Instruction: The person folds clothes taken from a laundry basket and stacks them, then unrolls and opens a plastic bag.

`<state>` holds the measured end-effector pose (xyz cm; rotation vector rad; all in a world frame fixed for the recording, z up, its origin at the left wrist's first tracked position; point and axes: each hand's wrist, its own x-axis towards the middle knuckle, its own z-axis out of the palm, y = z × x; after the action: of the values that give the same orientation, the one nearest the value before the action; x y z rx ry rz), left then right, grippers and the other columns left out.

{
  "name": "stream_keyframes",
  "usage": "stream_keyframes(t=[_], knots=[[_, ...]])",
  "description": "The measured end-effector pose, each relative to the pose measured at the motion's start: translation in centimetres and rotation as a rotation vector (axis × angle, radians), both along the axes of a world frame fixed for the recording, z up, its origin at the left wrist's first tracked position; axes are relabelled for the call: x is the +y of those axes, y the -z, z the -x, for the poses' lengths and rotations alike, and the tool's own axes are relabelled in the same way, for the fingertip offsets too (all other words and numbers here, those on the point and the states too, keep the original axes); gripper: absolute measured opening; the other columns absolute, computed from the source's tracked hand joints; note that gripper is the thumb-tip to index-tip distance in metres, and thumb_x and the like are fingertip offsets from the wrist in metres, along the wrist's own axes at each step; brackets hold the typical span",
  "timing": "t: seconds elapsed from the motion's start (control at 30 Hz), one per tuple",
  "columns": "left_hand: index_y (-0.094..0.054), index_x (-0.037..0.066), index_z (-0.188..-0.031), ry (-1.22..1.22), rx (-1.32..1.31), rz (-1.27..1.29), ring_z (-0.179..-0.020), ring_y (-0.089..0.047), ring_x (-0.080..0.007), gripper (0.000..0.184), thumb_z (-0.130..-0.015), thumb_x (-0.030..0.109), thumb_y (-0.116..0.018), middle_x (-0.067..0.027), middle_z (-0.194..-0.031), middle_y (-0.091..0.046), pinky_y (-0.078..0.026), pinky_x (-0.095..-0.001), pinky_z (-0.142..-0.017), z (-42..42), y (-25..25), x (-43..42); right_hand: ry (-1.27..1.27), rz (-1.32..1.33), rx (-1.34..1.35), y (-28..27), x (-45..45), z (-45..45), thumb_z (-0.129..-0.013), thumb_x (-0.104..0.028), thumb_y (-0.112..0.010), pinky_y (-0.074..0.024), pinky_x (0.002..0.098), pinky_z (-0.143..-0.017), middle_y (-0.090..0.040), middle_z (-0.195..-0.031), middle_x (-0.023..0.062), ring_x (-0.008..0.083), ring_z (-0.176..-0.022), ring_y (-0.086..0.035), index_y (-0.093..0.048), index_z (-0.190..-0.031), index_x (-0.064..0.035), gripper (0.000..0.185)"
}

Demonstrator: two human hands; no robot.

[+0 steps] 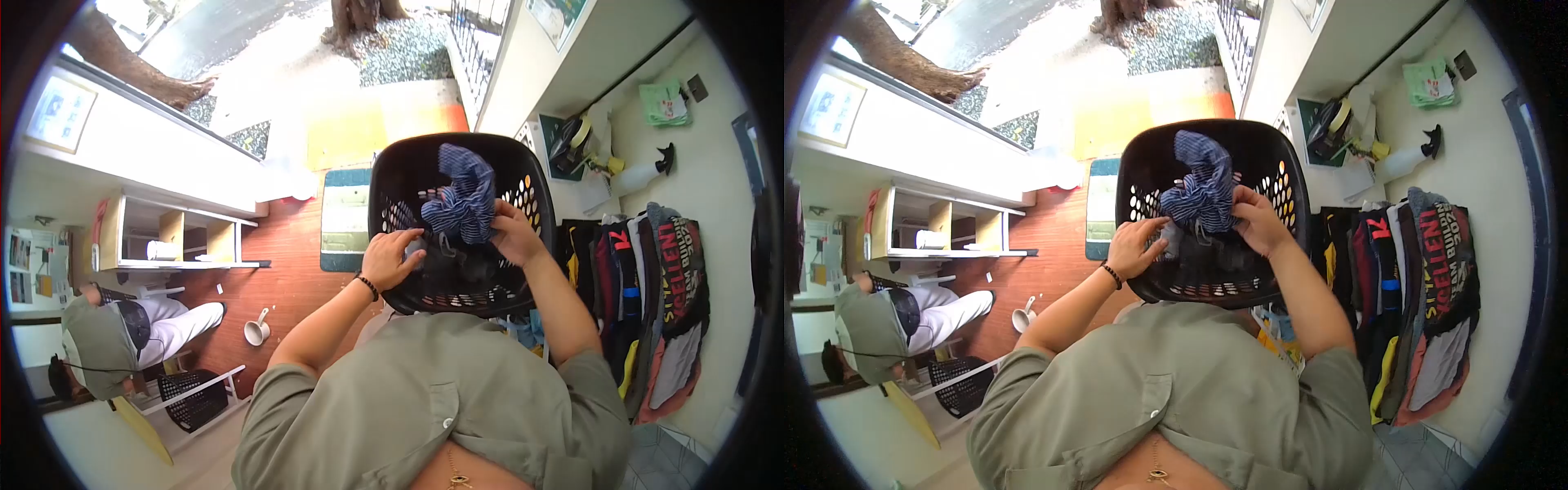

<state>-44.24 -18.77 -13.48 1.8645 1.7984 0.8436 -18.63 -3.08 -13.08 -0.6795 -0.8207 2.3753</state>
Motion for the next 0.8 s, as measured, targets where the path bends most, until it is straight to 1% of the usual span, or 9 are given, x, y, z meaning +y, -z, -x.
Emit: stream_keyframes(t=[0.03,0.1,0.2,0.3,0.33,0.4,0.5,0.7,0.8], knots=[[-0.061,0.012,-0.120,-0.054,-0.115,0.006,-0.089,-0.063,-0.0247,0.047,-0.089,0.047,-0.058,-0.0094,-0.101,-0.067,-0.043,-0.0321,-0.082,-0.1,0.3,0.3,0.071,0.051,0.059,-2.5,-1.3,0.8,-0.084,0.005,-0.052,-0.0519,0.0359,-0.087,-0.067,-0.100,0.0053,0.0186,-0.095,-0.064,-0.062,-0.101,-0.0056,0.023],[-0.043,0.008,-0.140,-0.036,-1.054,0.033,-0.107,-0.059,-0.0206,0.075,-0.090,0.063,-0.049,-0.0095,-0.111,-0.065,-0.039,-0.0341,-0.099,-1.6,1.5,1.8,0.167,0.123,0.140,-4.5,-3.7,2.3,-0.087,0.006,-0.050,-0.0523,0.0390,-0.089,-0.067,-0.102,0.0059,0.0203,-0.099,-0.064,-0.061,-0.101,-0.0063,0.022],[-0.047,0.003,-0.132,-0.024,-1.535,0.038,-0.104,-0.060,-0.0162,0.051,-0.094,0.034,-0.061,-0.0088,-0.114,-0.063,-0.046,-0.0311,-0.089,-4.4,-3.2,2.5,0.227,0.170,0.174,-4.4,-6.3,3.5,-0.087,0.005,-0.047,-0.0504,0.0427,-0.092,-0.066,-0.104,0.0060,0.0221,-0.102,-0.063,-0.061,-0.099,-0.0064,0.021],[-0.055,0.002,-0.119,-0.162,-1.244,0.030,-0.096,-0.062,-0.0135,0.032,-0.092,0.017,-0.065,-0.0075,-0.105,-0.066,-0.050,-0.0282,-0.083,-4.4,-4.6,4.0,0.272,0.130,0.069,-2.6,-7.6,3.0,-0.086,0.003,-0.047,-0.0481,0.0428,-0.094,-0.065,-0.105,0.0065,0.0218,-0.104,-0.062,-0.060,-0.099,-0.0066,0.021],[-0.057,0.002,-0.114,-0.184,-1.111,0.058,-0.093,-0.063,-0.0127,0.027,-0.091,0.013,-0.066,-0.0068,-0.101,-0.067,-0.051,-0.0275,-0.081,-3.7,-5.2,4.5,0.246,0.085,-0.026,-2.2,-7.8,2.7,-0.084,-0.002,-0.055,-0.0446,0.0406,-0.098,-0.064,-0.110,0.0083,0.0250,-0.108,-0.060,-0.059,-0.109,-0.0046,0.026],[-0.062,0.001,-0.103,-0.189,-0.789,0.035,-0.084,-0.064,-0.0123,0.021,-0.089,0.014,-0.069,-0.0075,-0.091,-0.068,-0.053,-0.0286,-0.075,-2.9,-6.1,4.9,0.416,-0.489,-0.464,-1.0,-8.0,2.8,-0.081,-0.006,-0.063,-0.0426,0.0386,-0.100,-0.062,-0.113,0.0095,0.0276,-0.109,-0.059,-0.056,-0.118,-0.0037,0.038],[-0.062,0.000,-0.103,0.044,-0.362,-0.003,-0.084,-0.064,-0.0136,0.025,-0.086,0.017,-0.071,-0.0100,-0.092,-0.068,-0.052,-0.0297,-0.075,-3.2,-10.6,4.5,0.364,-1.023,-0.614,-4.3,-7.9,3.1,-0.074,-0.012,-0.078,-0.0410,0.0348,-0.101,-0.059,-0.120,0.0118,0.0256,-0.111,-0.057,-0.050,-0.130,-0.0035,0.063],[-0.065,0.005,-0.105,0.260,-0.176,-0.213,-0.091,-0.063,-0.0252,0.038,-0.072,0.019,-0.080,-0.0105,-0.094,-0.065,-0.051,-0.0350,-0.080,-2.2,-17.2,3.6,-0.164,-0.621,-0.440,-10.6,-6.2,4.7,-0.075,-0.007,-0.079,-0.0502,0.0292,-0.085,-0.064,-0.110,0.0060,0.0127,-0.097,-0.061,-0.060,-0.116,-0.0021,0.046],[-0.064,0.006,-0.107,0.311,-0.146,-0.255,-0.092,-0.063,-0.0248,0.043,-0.070,0.020,-0.082,-0.0094,-0.095,-0.065,-0.051,-0.0340,-0.083,-1.2,-19.3,2.9,-0.087,-0.648,-0.306,-14.7,-8.0,6.1,-0.082,-0.008,-0.073,-0.0511,0.0271,-0.080,-0.068,-0.092,0.0013,0.0108,-0.085,-0.062,-0.069,-0.102,-0.0019,0.022]])
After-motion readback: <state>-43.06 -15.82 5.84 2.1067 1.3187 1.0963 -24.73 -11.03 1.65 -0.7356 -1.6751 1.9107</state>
